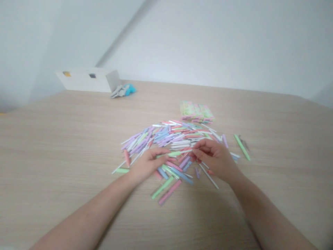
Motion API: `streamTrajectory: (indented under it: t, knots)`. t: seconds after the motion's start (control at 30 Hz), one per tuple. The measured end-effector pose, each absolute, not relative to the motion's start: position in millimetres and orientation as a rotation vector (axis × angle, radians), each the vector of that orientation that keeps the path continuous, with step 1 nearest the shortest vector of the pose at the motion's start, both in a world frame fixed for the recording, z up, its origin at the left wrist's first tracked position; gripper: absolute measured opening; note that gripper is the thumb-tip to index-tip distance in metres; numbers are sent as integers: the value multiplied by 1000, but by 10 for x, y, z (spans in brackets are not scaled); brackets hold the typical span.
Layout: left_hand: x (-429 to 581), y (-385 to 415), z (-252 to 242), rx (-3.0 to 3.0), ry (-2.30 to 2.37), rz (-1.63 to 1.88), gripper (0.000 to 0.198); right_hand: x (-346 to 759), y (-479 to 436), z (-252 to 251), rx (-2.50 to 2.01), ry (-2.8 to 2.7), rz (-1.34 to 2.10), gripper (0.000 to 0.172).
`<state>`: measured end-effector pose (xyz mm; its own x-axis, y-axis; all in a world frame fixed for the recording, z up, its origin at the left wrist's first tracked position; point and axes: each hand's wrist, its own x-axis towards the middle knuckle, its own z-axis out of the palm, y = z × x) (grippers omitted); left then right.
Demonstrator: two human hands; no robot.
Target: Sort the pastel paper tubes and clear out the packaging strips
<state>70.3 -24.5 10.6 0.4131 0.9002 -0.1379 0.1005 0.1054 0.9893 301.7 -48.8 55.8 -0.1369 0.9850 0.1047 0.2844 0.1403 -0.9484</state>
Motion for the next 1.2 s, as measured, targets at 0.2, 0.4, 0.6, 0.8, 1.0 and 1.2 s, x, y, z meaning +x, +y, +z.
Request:
streamTrajectory:
  t: [0.2, 0.4, 0.6, 0.8, 1.0, 1.2]
  knots:
    - [692, -242, 127, 1384, 1029, 771, 38, 2986, -459, 478, -1198, -1497, 1107, 17]
    - [684, -247, 169, 1411, 948, 680, 35, 2988, -447, 457, -1171, -1448, 1160, 17]
    - [688, -239, 166, 1430, 905, 669, 36, 2930, -432, 374, -1138, -1365, 1218, 19]
    - [687, -249, 195, 1373, 886, 703, 33, 2871, -431, 296, -1096, -1271, 1288, 21]
    - [686, -225, 141, 1209, 890, 874, 29, 2762, -461, 273, -1180, -1454, 1199, 18]
    - [663, -166, 113, 1172, 908, 1021, 26, 2600, -566, 175, -1328, -2177, 543, 10]
